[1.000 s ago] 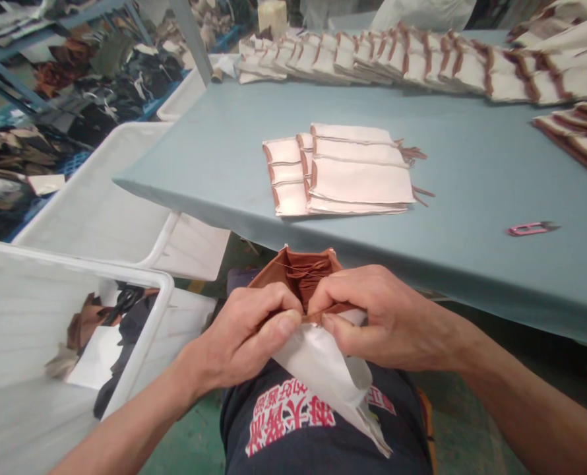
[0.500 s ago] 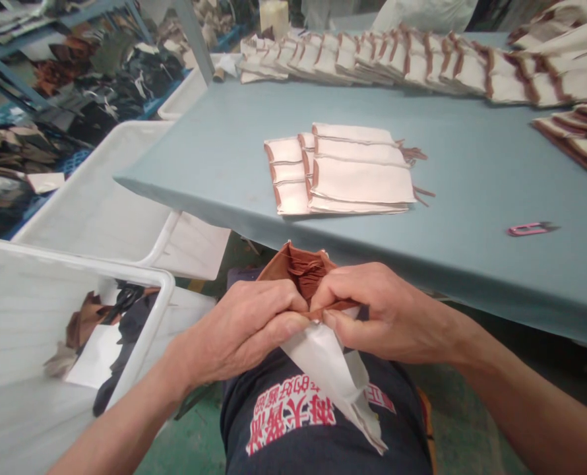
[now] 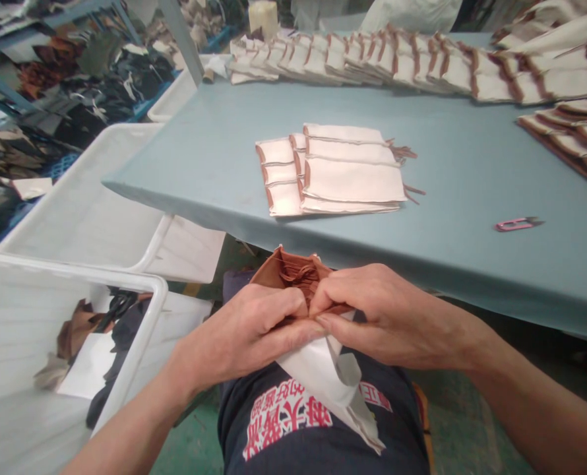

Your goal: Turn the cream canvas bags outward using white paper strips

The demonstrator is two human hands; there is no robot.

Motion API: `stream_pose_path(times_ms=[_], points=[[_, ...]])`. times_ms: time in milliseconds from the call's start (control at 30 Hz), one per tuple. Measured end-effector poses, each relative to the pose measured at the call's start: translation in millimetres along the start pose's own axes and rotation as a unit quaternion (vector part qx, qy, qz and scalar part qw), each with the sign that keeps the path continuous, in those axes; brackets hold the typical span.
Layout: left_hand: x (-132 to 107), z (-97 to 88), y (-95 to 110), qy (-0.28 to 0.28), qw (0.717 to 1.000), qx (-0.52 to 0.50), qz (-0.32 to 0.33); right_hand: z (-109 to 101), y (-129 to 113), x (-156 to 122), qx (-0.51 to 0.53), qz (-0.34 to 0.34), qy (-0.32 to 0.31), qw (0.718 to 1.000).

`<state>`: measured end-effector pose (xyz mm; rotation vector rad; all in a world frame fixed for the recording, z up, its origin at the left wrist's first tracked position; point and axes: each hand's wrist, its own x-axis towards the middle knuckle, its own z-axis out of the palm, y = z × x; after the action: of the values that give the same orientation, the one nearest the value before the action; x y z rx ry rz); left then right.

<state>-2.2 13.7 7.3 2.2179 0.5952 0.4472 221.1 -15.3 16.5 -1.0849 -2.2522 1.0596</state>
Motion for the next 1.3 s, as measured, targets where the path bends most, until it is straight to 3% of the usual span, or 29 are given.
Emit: stream_pose_path(times_ms=[167, 333, 500, 600, 767, 1033, 1167, 1300], points=[[-4, -4.0, 3, -0.022, 0.997, 0.074, 0.014, -3, 1, 1, 0.04, -0.021, -0.015, 0.999], [-5, 3.8, 5, 0.041, 0.986, 0.145, 0.074, -7, 2, 5, 0.036, -0.041, -0.014, 0.998], [-13, 21.7, -1, 0.098, 0.995, -0.034, 0.009, 0, 15, 11, 0.061, -0.046, 0.028, 0.997], [-21, 32.3, -2, 0.144, 0.976, -0.161, -0.024, 6, 26, 15, 0.105, -0.023, 0.057, 0.993], [-34, 41.3, 4, 0.191, 0.937, -0.288, -0.049, 14, 43, 18, 0.145, 0.012, 0.091, 0.985], [-51, 45.6, -2, 0.211, 0.916, -0.326, -0.104, 25, 48, 16, 0.189, -0.007, 0.12, 0.975], [-62, 43.8, -8, 0.227, 0.909, -0.317, -0.145, 19, 40, 17, 0.133, -0.044, 0.133, 0.981], [-67, 28.7, -14, 0.251, 0.895, -0.346, -0.125, 15, 34, 18, 0.043, -0.096, 0.12, 0.987]])
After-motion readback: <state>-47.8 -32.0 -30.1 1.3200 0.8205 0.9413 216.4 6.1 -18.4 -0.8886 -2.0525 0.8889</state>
